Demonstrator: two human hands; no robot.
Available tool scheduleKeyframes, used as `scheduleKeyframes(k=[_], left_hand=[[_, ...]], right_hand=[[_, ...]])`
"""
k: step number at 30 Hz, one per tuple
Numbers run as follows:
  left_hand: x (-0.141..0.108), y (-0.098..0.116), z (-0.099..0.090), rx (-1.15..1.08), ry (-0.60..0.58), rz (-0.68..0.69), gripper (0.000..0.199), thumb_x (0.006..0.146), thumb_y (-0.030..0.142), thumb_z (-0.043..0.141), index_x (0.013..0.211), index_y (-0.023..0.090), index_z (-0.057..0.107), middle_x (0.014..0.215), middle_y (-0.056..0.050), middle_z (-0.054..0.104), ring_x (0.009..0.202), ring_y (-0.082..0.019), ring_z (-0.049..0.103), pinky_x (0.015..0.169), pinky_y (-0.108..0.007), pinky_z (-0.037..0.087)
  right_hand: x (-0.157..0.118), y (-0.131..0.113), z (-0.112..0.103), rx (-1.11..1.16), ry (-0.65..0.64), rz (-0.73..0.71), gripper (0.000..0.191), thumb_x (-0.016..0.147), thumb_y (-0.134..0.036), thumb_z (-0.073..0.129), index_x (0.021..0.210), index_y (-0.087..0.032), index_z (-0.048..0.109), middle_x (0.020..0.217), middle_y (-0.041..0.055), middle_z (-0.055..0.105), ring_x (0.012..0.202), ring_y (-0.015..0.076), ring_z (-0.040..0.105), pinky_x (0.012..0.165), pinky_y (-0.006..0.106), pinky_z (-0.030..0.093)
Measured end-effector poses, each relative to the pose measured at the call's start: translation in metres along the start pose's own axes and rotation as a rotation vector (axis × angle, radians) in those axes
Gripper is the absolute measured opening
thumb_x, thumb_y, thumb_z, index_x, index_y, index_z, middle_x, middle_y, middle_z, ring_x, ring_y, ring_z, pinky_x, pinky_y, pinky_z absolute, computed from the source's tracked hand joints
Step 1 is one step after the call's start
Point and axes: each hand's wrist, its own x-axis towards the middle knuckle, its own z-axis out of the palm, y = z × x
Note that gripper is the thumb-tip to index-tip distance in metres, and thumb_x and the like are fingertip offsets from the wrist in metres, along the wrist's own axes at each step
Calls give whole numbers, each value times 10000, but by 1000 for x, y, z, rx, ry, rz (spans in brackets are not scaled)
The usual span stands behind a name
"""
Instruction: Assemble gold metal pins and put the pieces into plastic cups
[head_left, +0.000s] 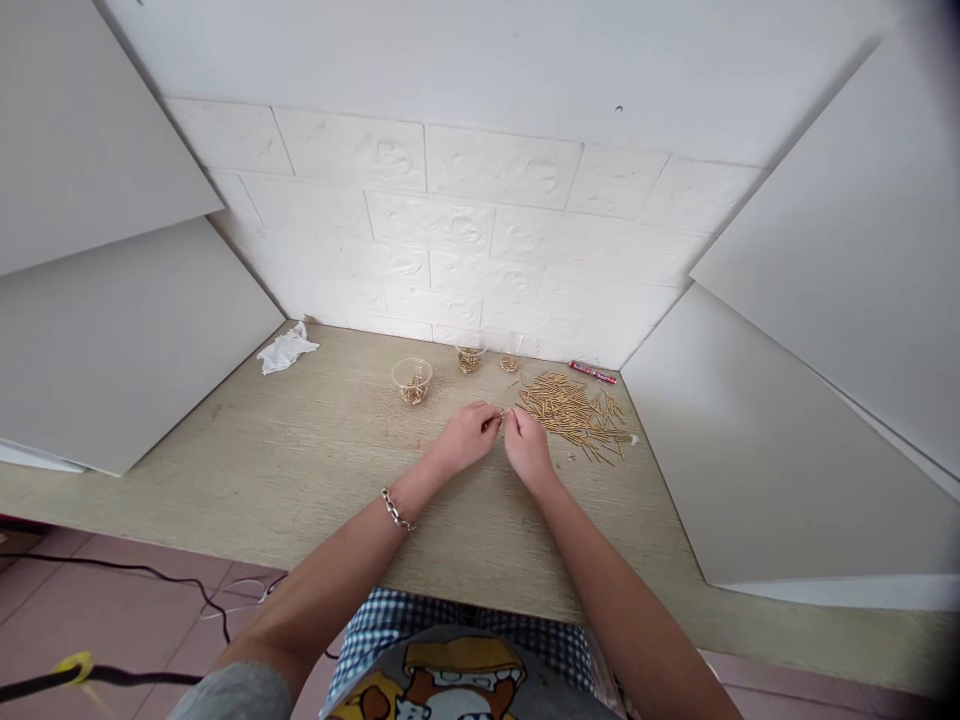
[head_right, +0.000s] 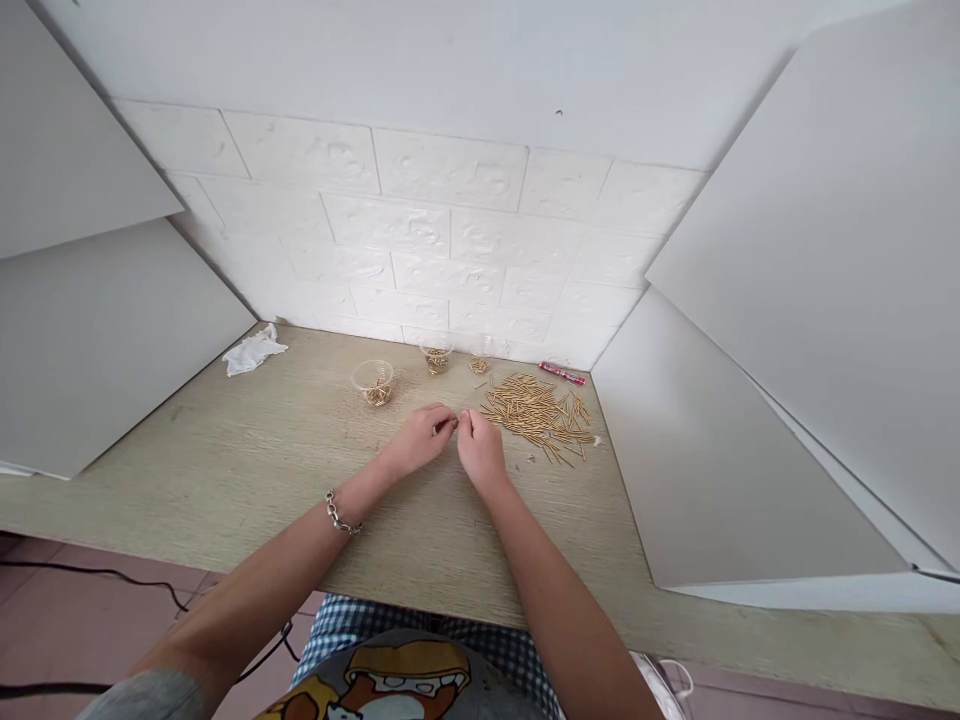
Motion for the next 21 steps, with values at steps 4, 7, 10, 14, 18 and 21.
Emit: scheduleKeyframes(k=[4,7,10,14,18,21], left_hand=[[1,-3,0,-1,7,40,216,823,177,367,693,155,539,694,-26,534,687,-127,483,656,-246,378],[1,-7,0,-14,4,68,209,831,174,363,726,151,542,732,-34,548,724,-130,497,683,-246,385],[2,-11,-1,-8,-12,104,199,832,164,365,744,146,542,743,-39,544,736,-133,498,687,-246,390],[2,-13,-2,16,-28,139,203,837,157,360,759,143,547,730,-38,532,718,-130,493,678,-243,391],[2,-13,-1,6,-22,130,200,839,163,367,775,146,555,746,-39,543,734,-128,500,692,-239,394],[2,-13,-1,4,-27,110,190,832,160,383,765,145,561,747,-39,549,736,-129,506,689,-239,398]], right_hand=[[2,0,-1,14,-38,8,281,784,-313,367,530,-200,331,487,-36,349,501,118,302,503,254,191],[4,0,-3,44,-103,2,277,797,-321,346,549,-197,345,508,-37,352,517,116,320,512,248,221],[6,2,-5,102,-160,5,273,793,-349,365,566,-196,370,520,-38,359,523,117,326,515,247,238],[9,10,-3,205,-236,52,279,784,-395,385,583,-202,392,504,-42,345,494,115,320,486,243,250],[10,17,0,280,-280,117,291,783,-430,385,597,-207,396,476,-50,320,448,110,300,450,241,250],[10,17,1,264,-265,115,300,781,-444,387,597,-206,395,468,-50,328,448,111,315,450,239,257]])
